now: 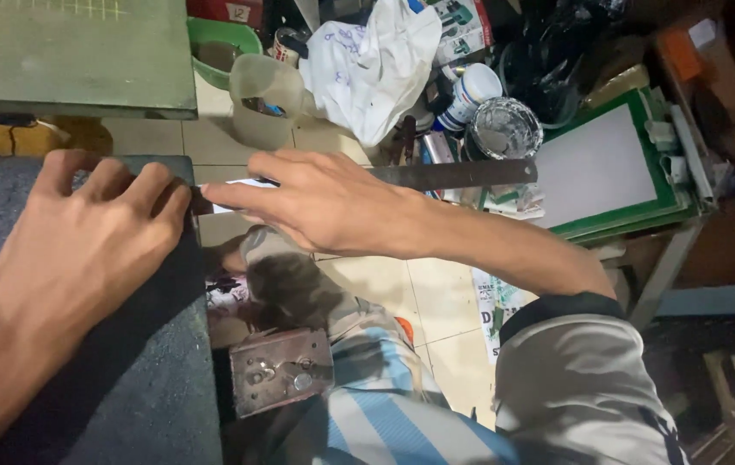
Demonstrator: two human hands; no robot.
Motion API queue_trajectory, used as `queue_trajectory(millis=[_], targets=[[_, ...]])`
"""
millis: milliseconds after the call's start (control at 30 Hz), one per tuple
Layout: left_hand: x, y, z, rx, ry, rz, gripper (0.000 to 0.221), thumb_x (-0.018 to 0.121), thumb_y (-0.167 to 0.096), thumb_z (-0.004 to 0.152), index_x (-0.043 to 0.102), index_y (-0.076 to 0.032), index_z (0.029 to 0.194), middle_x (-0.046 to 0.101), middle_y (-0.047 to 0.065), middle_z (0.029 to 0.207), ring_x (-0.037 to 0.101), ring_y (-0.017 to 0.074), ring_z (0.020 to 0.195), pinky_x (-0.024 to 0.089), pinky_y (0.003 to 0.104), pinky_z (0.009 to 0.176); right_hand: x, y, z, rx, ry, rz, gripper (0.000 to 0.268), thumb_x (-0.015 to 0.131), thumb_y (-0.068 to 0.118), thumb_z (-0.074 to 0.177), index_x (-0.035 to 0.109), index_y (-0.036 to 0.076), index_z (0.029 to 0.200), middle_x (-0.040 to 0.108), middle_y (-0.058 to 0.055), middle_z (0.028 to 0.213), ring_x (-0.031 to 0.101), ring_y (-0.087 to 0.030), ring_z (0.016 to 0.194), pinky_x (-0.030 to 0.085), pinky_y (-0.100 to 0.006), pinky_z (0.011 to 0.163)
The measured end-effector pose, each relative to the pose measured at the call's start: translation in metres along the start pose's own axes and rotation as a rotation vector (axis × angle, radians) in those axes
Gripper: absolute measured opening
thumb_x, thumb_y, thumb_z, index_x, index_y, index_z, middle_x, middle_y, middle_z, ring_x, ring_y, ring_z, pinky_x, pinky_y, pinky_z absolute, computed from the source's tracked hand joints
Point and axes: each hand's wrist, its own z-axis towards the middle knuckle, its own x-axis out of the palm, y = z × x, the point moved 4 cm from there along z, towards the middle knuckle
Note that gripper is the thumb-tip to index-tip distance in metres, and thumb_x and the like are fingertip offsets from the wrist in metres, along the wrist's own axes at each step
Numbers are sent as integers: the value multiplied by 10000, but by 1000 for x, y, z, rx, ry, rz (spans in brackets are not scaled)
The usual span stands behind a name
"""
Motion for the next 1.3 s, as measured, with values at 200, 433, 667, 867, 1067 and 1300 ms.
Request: queue_trajectory(millis=[200,433,667,867,1067,1300], targets=[[9,5,12,180,210,-60,164,674,-148,896,621,-240,1022,609,-46,959,689,179,833,550,372,867,-1,3,4,39,35,-25,418,547,286,1083,471,223,1489,548,-151,1027,602,-366,864,490,-529,552],[22,6,8,198,153,-42,204,656,-139,909,579,-192,1090,571,-27,993,665,167,821,534,321,763,-3,2,4,24,1,-57,417,574,262,1084,483,194,1485,543,-125,1019,593,-334,845,485,-495,525],[34,13,7,123,236,-186,178,594,-192,915,536,-200,1084,611,-9,1032,707,208,897,574,350,869,-3,2,8,42,36,-44,402,531,279,1087,485,216,1482,540,-128,1003,594,-362,845,482,-532,547],[28,10,13,161,198,-168,130,596,-223,903,576,-217,1031,626,-27,970,730,211,829,574,337,803,-4,4,10,55,66,-31,400,542,275,1080,482,206,1469,551,-150,1022,606,-375,892,471,-533,546],[22,0,21,243,147,-80,64,612,-202,911,609,-263,892,593,-55,841,700,197,722,529,344,754,-13,8,7,73,47,-14,309,537,290,1074,510,196,1367,521,-148,977,584,-388,821,437,-544,508],[41,-6,20,113,-115,7,302,627,-266,1067,591,-357,781,556,-94,860,624,158,731,480,360,837,-11,6,3,115,92,-14,447,596,199,1037,440,232,1456,557,-135,1090,594,-379,905,462,-539,528]])
